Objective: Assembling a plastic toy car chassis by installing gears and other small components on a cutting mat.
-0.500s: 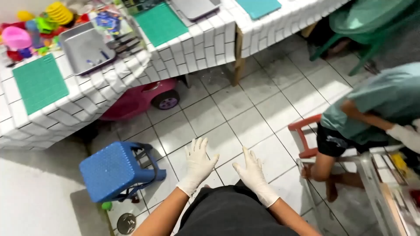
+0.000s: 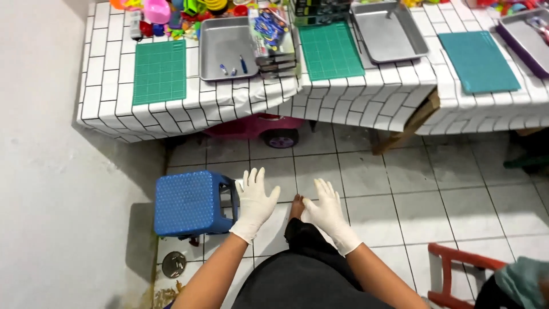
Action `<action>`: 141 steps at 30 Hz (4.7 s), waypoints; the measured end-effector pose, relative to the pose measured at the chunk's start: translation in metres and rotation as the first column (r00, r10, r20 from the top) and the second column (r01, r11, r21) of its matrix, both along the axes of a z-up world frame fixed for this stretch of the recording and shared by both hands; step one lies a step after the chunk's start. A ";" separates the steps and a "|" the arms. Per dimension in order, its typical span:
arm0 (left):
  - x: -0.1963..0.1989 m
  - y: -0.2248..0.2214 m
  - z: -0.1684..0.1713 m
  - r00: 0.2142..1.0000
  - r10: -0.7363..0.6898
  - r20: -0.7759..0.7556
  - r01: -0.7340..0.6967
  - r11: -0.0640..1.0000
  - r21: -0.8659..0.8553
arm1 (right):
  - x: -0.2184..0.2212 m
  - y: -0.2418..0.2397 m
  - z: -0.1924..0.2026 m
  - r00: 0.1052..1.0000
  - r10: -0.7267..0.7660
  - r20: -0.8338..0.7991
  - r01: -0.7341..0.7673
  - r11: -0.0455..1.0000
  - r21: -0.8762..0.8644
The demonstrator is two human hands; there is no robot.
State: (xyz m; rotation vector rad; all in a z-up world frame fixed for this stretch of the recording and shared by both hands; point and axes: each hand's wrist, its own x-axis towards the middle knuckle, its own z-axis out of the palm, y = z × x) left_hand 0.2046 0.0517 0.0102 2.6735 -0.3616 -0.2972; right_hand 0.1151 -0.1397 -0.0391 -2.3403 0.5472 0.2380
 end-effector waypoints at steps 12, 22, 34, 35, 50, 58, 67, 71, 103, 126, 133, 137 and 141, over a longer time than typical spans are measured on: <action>0.255 -0.093 0.006 0.984 0.180 -0.005 -0.172 0.931 -0.321 | 0.280 -0.085 0.035 0.965 0.063 0.253 -0.076 0.996 0.042; 0.378 -0.135 0.003 0.957 0.201 -0.208 -0.287 0.741 -0.607 | 0.436 -0.123 0.025 0.933 -0.082 0.350 0.015 0.982 0.189; 0.466 -0.119 0.016 0.900 0.046 -0.434 -0.307 0.774 -0.554 | 0.479 -0.103 0.010 0.886 -0.369 0.281 0.302 0.918 0.255; 0.470 -0.116 0.010 0.905 0.034 -0.424 -0.285 0.790 -0.543 | 0.477 -0.096 0.016 0.873 -0.396 0.284 0.322 0.906 0.274; 0.499 -0.020 0.058 0.917 0.049 -0.397 -0.343 0.606 -0.717 | 0.510 0.001 0.114 0.829 -0.506 0.239 0.293 0.757 0.585; 0.487 0.084 0.045 0.861 0.277 -0.427 -0.509 0.433 -0.744 | 0.560 0.054 0.109 0.985 -0.167 0.035 0.090 0.683 0.725; 0.494 0.218 0.063 0.797 0.475 -0.375 -0.590 0.475 -0.653 | 0.640 0.181 0.030 0.979 0.202 -0.012 -0.119 0.623 0.773; 0.527 0.289 0.063 0.779 0.501 -0.376 -0.605 0.445 -0.660 | 0.681 0.256 0.014 0.951 0.310 0.020 -0.196 0.550 0.812; 0.651 0.474 -0.023 0.739 0.328 -0.589 -0.666 0.493 -0.560 | 0.734 0.424 -0.010 0.954 0.195 -0.228 0.016 0.725 0.688; 0.676 0.415 -0.011 0.683 0.329 0.653 -0.015 0.899 -0.438 | 0.765 0.470 0.107 0.963 0.103 0.248 -0.263 0.554 0.790; 0.668 0.402 -0.046 0.775 0.408 0.484 -0.117 0.844 -0.524 | 0.782 0.461 0.068 0.926 0.269 0.264 -0.377 0.656 0.654; 0.670 0.393 -0.025 0.757 0.611 0.232 -0.379 0.700 -0.605 | 0.782 0.454 0.072 0.867 0.349 0.355 -0.496 0.671 0.551; 0.676 0.392 -0.010 0.690 0.724 -0.020 -0.559 0.515 -0.650 | 0.765 0.446 0.084 0.975 0.065 0.214 -0.173 0.824 0.540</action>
